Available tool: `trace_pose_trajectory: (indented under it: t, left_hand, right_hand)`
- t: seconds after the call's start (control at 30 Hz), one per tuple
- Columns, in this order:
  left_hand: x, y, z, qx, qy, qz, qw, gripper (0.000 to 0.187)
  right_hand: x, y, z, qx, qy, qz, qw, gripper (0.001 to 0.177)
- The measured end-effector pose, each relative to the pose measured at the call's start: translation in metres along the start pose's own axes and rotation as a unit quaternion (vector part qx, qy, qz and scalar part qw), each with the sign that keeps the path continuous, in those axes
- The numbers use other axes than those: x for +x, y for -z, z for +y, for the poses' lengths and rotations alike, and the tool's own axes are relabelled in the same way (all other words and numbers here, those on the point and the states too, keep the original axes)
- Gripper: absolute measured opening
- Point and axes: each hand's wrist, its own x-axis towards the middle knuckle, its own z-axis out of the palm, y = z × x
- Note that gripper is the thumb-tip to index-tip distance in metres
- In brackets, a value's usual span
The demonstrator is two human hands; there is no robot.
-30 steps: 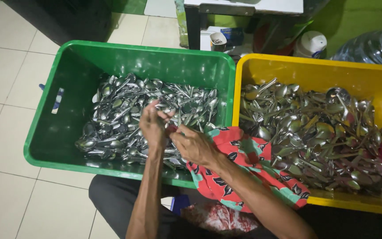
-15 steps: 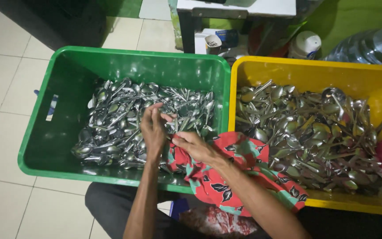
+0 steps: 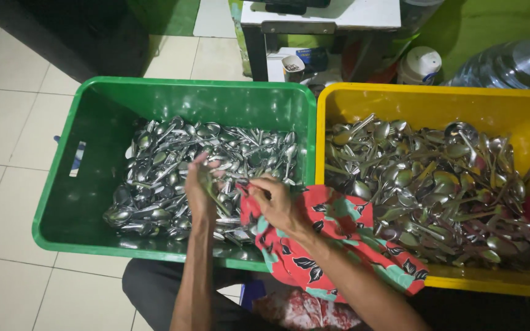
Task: Wiping and drying metal spoons with a cloth and moving them from one bin to another.
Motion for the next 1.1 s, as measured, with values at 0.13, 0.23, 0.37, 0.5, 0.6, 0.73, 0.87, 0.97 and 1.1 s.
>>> trace_pose_trajectory:
  t: [0.13, 0.23, 0.37, 0.5, 0.6, 0.73, 0.87, 0.97, 1.1]
  left_hand:
    - [-0.043, -0.033, 0.005, 0.015, 0.053, -0.064, 0.996, 0.057]
    - [-0.080, -0.067, 0.026, 0.057, 0.106, -0.041, 0.992, 0.061]
    - [-0.068, -0.040, -0.035, 0.054, 0.134, -0.004, 0.989, 0.048]
    - [-0.075, -0.037, -0.034, 0.046, 0.127, 0.002, 0.991, 0.039]
    - [-0.063, -0.029, -0.043, 0.032, 0.106, 0.009, 0.994, 0.031]
    - [-0.033, -0.017, -0.041, -0.166, 0.052, 0.074, 0.982, 0.010]
    - [-0.050, -0.043, 0.001, -0.258, 0.046, 0.004, 0.965, 0.029]
    - [-0.056, -0.048, -0.010, -0.105, 0.074, -0.090, 0.988, 0.052]
    - [-0.074, -0.060, -0.011, -0.130, 0.125, -0.065, 0.981, 0.053]
  right_hand:
    - [0.011, -0.022, 0.021, -0.120, 0.274, 0.044, 0.953, 0.028]
    - [0.019, -0.034, 0.050, -0.182, 0.313, 0.061, 0.930, 0.024]
    - [0.015, -0.025, 0.006, -0.143, 0.284, 0.137, 0.938, 0.007]
    - [0.019, -0.023, 0.012, -0.141, 0.234, 0.193, 0.942, 0.011]
    - [0.018, -0.015, 0.009, -0.092, 0.198, 0.207, 0.954, 0.019]
    - [0.011, -0.014, 0.011, -0.054, 0.184, 0.189, 0.963, 0.018]
    - [-0.006, -0.018, -0.010, -0.115, 0.276, 0.154, 0.942, 0.010]
    - [0.005, -0.023, -0.001, -0.117, 0.314, 0.166, 0.927, 0.009]
    - [0.009, -0.018, -0.011, -0.118, 0.326, 0.175, 0.921, 0.015]
